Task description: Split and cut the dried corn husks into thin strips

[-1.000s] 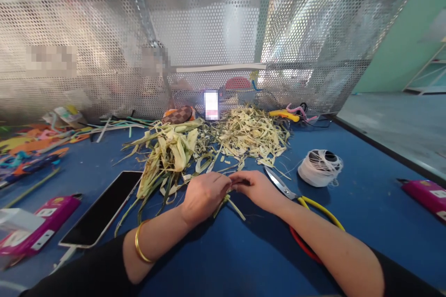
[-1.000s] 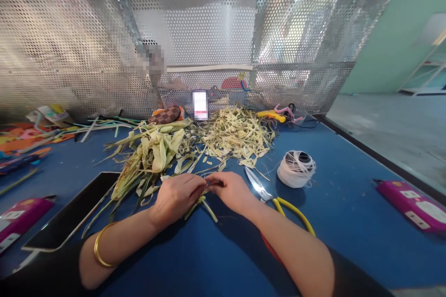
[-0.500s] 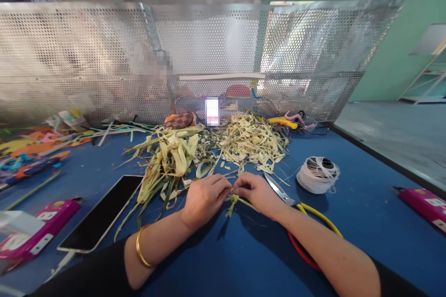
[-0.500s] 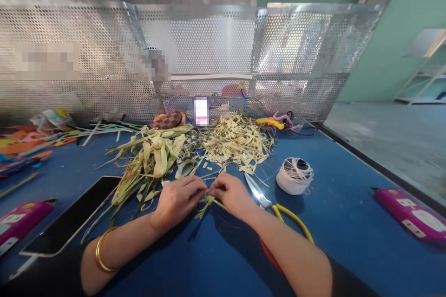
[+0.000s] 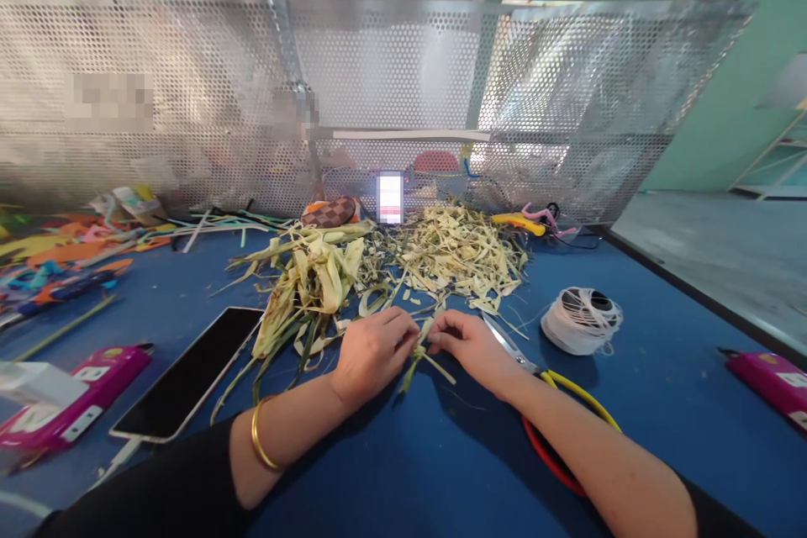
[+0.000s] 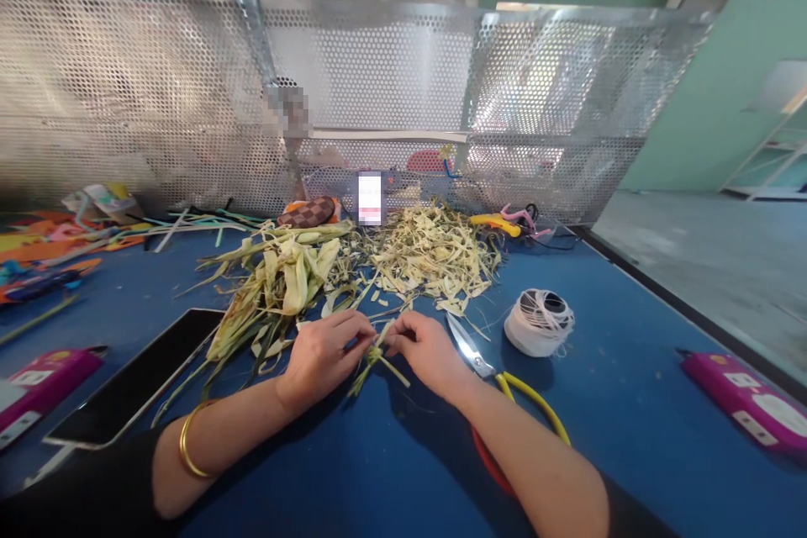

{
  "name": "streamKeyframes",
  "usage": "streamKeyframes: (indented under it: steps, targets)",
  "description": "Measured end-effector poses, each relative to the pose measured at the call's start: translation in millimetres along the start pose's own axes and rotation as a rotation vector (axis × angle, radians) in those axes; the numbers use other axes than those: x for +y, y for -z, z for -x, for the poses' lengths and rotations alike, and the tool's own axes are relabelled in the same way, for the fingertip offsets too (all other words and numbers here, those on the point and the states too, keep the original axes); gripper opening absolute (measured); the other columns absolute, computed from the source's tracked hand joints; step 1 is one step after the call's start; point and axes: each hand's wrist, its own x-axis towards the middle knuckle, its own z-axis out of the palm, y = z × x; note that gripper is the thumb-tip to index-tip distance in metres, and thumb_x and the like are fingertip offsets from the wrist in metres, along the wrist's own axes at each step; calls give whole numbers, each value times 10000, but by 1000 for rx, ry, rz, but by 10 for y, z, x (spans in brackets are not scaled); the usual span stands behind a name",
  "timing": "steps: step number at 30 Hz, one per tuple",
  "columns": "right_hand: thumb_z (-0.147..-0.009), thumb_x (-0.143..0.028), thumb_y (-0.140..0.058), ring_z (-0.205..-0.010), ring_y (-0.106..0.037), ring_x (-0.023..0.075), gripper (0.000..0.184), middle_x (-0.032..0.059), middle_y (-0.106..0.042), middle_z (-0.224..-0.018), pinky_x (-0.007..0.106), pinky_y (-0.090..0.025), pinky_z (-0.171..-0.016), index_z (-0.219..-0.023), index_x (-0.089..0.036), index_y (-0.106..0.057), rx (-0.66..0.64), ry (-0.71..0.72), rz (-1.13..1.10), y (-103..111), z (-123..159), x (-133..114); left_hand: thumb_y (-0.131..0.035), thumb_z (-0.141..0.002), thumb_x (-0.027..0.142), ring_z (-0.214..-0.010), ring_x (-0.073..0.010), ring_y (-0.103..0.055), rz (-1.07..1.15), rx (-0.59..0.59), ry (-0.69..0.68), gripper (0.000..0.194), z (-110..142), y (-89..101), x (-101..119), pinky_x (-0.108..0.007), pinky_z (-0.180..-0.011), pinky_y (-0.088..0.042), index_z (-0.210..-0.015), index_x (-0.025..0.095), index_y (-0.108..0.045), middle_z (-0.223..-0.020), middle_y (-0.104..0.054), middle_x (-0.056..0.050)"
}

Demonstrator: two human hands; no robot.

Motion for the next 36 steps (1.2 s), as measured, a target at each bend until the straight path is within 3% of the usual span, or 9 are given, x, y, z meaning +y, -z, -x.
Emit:
streamKeyframes:
  steps: [3,7,11,16,26,32,36]
  targets:
    - [-753,-236,-559,-646,-587,137,55,-16,-606,-685,271,-439,-663,-754,-188,-586,11,-2,-50,3,-6,11,-491,-869,213,-706,-98,-606,1,20,-27,152,-3,-4,-3,-185,-621,-413,-777,193,-610,-807,-658,5]
    - [-734,-193,-577,-616,-585,115,308,-14,-570,-821,274,-464,-632,-1038,-228,-614,62,66,-115,16,-34,48,-478,-885,217,-704,-87,-614,-1,56,-92,182,-8,-31,-16,-173,-605,-415,-782,200,-627,-812,-674,11]
    - [-749,-158,-553,-618,-546,105,190,3,-550,-818,270,-469,-634,-851,-224,-698,-4,168,-28,18,-53,59,-479,-891,225,-688,-83,-618,-35,101,-157,200,-7,-62,-38,-173,-603,-430,-790,204,-649,-835,-688,5]
    - [-738,-145,-587,-641,-538,109,96,-8,-516,-755,251,-471,-613,-726,-195,-668,-20,154,-17,7,-62,64,-486,-890,244,-711,-90,-627,-54,120,-190,202,-14,-53,-42,-174,-623,-447,-805,208,-666,-831,-692,-4]
    - [-812,-161,-524,-642,-507,108,146,-23,-505,-684,251,-438,-654,-670,-185,-547,49,134,67,21,-37,5,-501,-883,236,-724,-92,-632,18,87,-135,192,-29,-11,-6,-177,-659,-456,-786,201,-663,-802,-695,-3]
    - [-752,-146,-558,-671,-525,115,113,-5,-509,-805,269,-441,-654,-789,-201,-649,-28,134,-60,16,-41,24,-502,-881,239,-721,-96,-634,-18,119,-160,195,-24,-28,-14,-177,-644,-451,-788,205,-669,-813,-696,-9]
    - [-728,-170,-620,-689,-519,128,69,-12,-509,-715,272,-416,-674,-687,-190,-672,-36,151,19,21,-34,-2,-514,-873,240,-719,-96,-631,3,113,-141,181,-23,-20,-11,-178,-650,-456,-786,202,-668,-808,-689,-11]
